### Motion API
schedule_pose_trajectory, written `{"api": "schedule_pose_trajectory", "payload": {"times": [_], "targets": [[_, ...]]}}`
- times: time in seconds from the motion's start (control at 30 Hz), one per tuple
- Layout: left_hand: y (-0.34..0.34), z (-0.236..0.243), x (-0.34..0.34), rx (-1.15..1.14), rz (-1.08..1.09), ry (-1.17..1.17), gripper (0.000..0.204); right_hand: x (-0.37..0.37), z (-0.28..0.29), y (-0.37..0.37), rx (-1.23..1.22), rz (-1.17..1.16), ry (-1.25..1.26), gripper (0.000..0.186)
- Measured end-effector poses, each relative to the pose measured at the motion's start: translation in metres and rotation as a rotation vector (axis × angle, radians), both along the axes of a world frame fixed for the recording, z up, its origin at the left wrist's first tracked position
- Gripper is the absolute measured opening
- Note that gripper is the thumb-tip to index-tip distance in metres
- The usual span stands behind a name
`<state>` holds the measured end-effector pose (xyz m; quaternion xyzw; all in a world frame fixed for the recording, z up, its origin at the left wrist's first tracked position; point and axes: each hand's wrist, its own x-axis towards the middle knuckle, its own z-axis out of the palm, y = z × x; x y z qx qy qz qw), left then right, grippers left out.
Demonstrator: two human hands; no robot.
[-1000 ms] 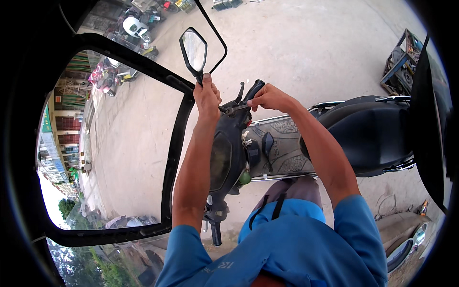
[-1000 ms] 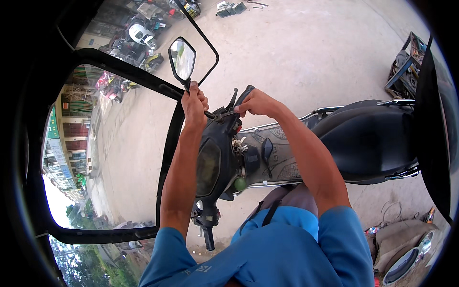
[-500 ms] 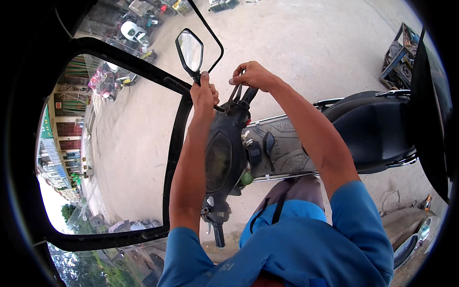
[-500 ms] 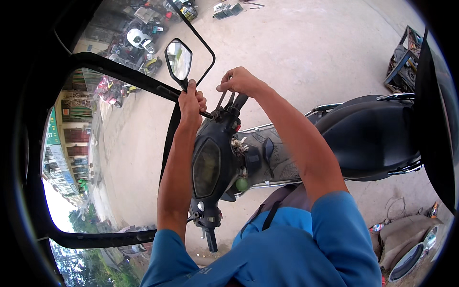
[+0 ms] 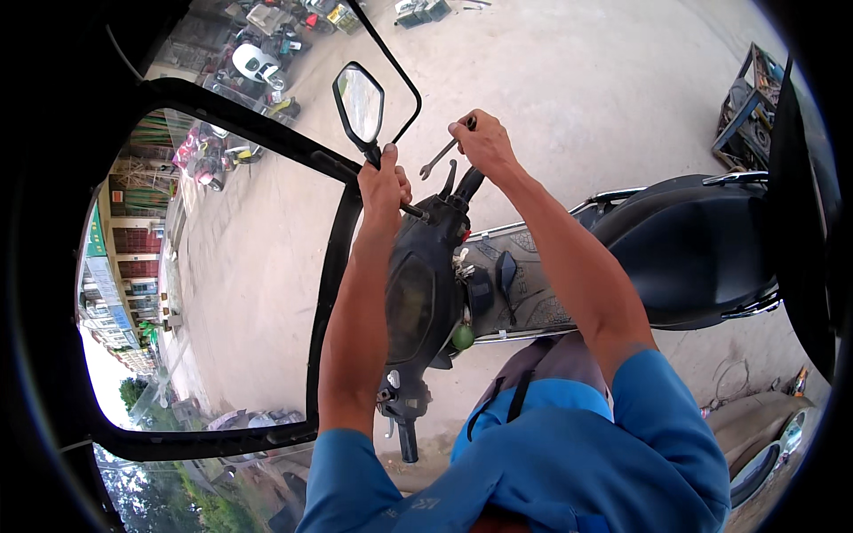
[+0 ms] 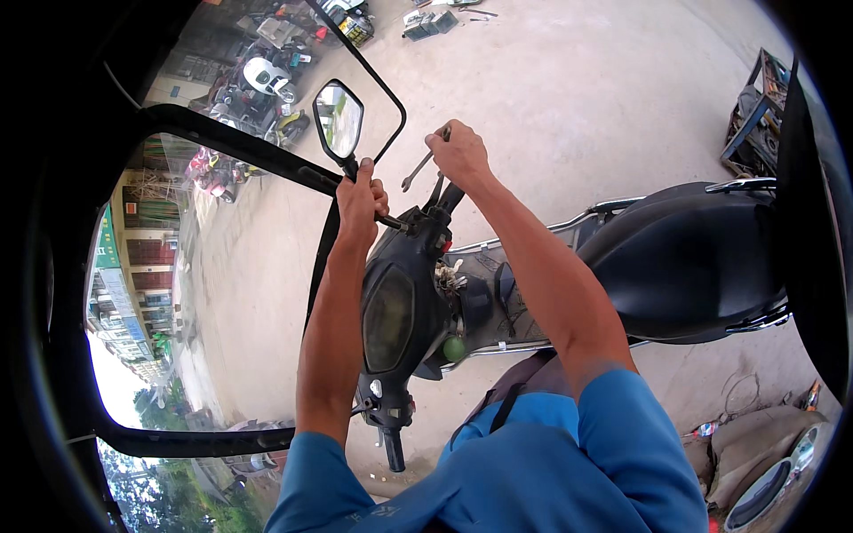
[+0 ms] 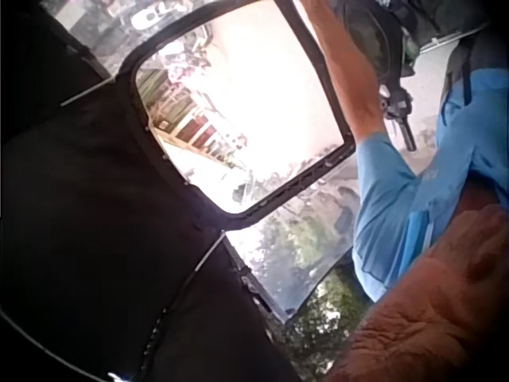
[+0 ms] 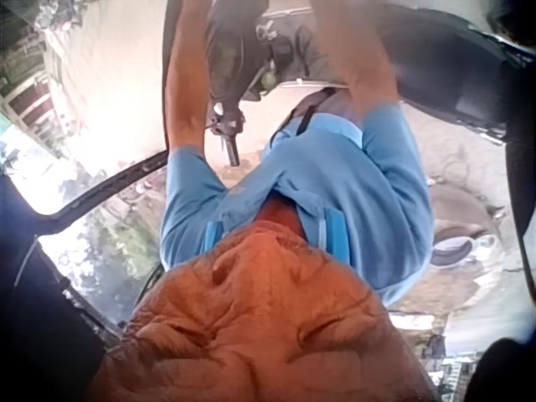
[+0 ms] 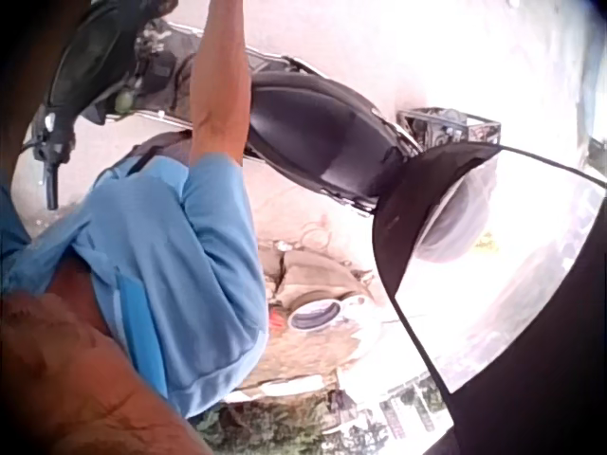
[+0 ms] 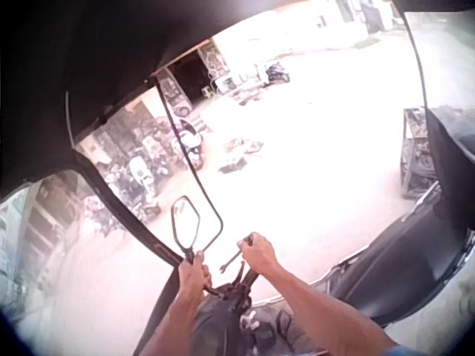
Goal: The person repairs a scooter canopy and rearview mirror by tightening bolts and nuts using a wrench and a screwdriver.
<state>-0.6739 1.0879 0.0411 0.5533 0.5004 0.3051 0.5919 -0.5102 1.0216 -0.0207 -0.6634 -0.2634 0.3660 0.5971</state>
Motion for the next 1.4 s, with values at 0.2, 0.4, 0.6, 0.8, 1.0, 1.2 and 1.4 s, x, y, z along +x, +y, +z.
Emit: {"api": "schedule_pose_trajectory", "payload": {"times": [0.2, 0.4, 0.6, 0.8, 1.0, 1.2, 1.4], "targets": [[0.03, 0.025, -0.011, 0.024, -0.084, -0.166, 0.027, -0.041, -0.07, -0.096, 0.193, -0.085, 0.757, 0.004], [0.028, 0.009, 0.002, -0.008, -0.074, -0.169, 0.03, -0.088, -0.097, -0.161, 0.31, -0.079, 1.216, 0.03], [0.009, 0.031, 0.026, -0.037, -0.48, -0.005, 0.03, -0.101, -0.079, -0.164, 0.271, -0.006, 1.132, 0.03], [0.013, 0.038, 0.019, -0.062, -0.605, 0.018, 0.028, -0.084, -0.066, -0.153, 0.212, -0.063, 0.814, 0.014], [-0.017, 0.019, 0.033, 0.48, -0.159, 0.241, 0.029, -0.068, -0.062, -0.166, 0.108, -0.107, 0.55, 0.007], [-0.021, 0.029, 0.027, 0.378, -0.239, 0.294, 0.029, -0.093, -0.049, -0.143, -0.005, -0.071, 0.271, 0.02], [-0.037, 0.031, 0.01, 0.447, -0.474, 0.14, 0.034, -0.089, -0.032, -0.112, 0.005, -0.062, 0.265, 0.024]]}}
